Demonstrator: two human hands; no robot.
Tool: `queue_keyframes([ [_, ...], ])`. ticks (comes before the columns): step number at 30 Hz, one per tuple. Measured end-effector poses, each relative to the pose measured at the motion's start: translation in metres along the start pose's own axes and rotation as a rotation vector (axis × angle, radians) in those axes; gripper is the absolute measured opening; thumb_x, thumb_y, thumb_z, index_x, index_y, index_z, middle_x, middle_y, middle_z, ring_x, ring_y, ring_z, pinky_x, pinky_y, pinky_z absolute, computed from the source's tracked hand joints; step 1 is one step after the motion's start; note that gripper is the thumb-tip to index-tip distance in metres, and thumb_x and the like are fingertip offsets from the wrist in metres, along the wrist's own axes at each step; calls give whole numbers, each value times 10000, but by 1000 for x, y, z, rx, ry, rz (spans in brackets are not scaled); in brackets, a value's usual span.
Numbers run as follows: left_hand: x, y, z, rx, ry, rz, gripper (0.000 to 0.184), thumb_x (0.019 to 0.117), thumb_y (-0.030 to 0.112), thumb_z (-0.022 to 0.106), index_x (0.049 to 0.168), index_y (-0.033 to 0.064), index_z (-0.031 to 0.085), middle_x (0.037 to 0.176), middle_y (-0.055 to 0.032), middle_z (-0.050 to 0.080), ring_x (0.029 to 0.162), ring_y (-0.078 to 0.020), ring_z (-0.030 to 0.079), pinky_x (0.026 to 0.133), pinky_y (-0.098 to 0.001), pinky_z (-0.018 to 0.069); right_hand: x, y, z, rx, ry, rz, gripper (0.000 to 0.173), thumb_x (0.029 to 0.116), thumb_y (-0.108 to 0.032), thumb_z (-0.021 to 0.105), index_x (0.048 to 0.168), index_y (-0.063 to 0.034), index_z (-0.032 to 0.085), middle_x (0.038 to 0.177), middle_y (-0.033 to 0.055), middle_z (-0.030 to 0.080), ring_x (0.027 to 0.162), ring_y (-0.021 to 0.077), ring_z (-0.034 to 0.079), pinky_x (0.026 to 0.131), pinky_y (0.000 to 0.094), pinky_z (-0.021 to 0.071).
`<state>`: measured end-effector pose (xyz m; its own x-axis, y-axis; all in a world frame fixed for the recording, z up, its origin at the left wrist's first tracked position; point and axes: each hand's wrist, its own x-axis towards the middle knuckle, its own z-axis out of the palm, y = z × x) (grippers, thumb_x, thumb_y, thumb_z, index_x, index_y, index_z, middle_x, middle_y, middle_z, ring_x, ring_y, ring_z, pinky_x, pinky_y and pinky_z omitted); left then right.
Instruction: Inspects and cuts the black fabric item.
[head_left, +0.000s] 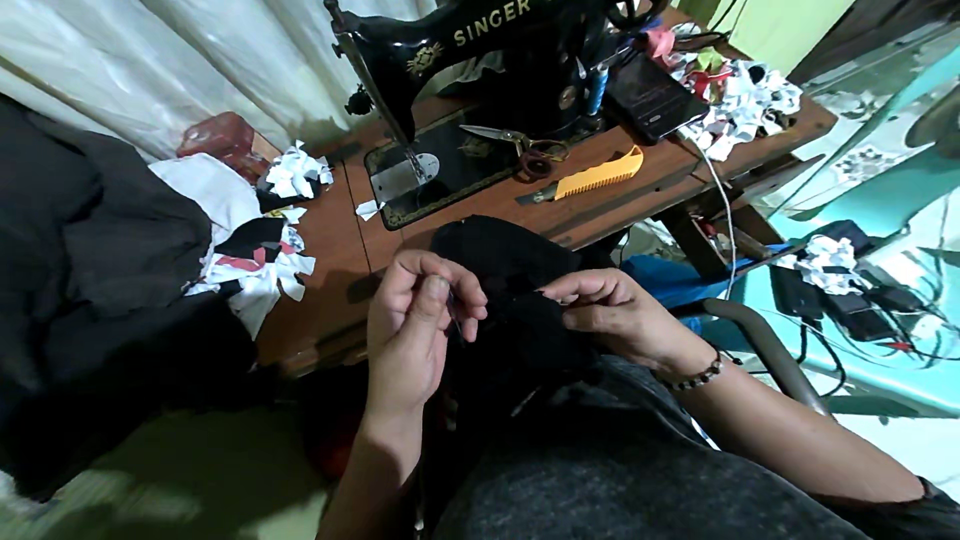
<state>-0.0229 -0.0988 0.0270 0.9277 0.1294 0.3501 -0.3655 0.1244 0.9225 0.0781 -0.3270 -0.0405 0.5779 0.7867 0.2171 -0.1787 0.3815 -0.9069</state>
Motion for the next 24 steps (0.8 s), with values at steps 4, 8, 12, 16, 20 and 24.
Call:
queue_keyframes([
  [4,-13,-12,10,141,-96,20,174,1083,304,511,1104,171,621,924,-3,676,775,-117,675,690,-266,596,-11,-4,-21,-434,-38,-81,210,942,-79,618,1085,-54,770,1057,-22,742,975,27,678,859,221,580],
  [8,-21,-14,22,302,-178,59,177,1092,256,495,1091,127,617,948,10,677,837,-88,673,728,-240,591,1,-40,-32,-807,124,-237,187,936,-96,613,1040,-43,760,1074,21,726,975,78,689,838,255,602],
  [12,-25,-19,31,320,-214,55,188,1096,221,485,1090,82,610,958,-7,677,854,-80,669,729,-228,587,47,-66,-46,-1168,324,-333,165,985,-122,626,1059,-44,751,1005,70,723,876,111,690,800,283,588],
  [16,-26,-25,30,292,-174,40,198,1099,222,474,1095,78,610,1072,-52,684,871,-126,687,718,-263,605,113,-65,-60,-1495,274,-164,209,980,-109,603,1110,-46,754,1120,168,716,1081,340,683,944,540,541],
  [20,-25,-21,23,350,-98,15,198,1093,243,487,1054,105,623,1180,-53,620,852,-138,668,700,-289,615,160,-63,-56,-1721,194,198,185,947,-113,635,1094,-27,708,1086,260,687,1056,489,655,797,690,512],
  [24,-18,-14,13,404,-73,-39,191,1071,295,525,1072,140,636,1172,-18,607,867,-124,648,702,-272,600,177,-65,-47,-1798,130,370,280,854,-12,706,1132,-19,675,1103,285,667,1060,520,637,752,703,500],
])
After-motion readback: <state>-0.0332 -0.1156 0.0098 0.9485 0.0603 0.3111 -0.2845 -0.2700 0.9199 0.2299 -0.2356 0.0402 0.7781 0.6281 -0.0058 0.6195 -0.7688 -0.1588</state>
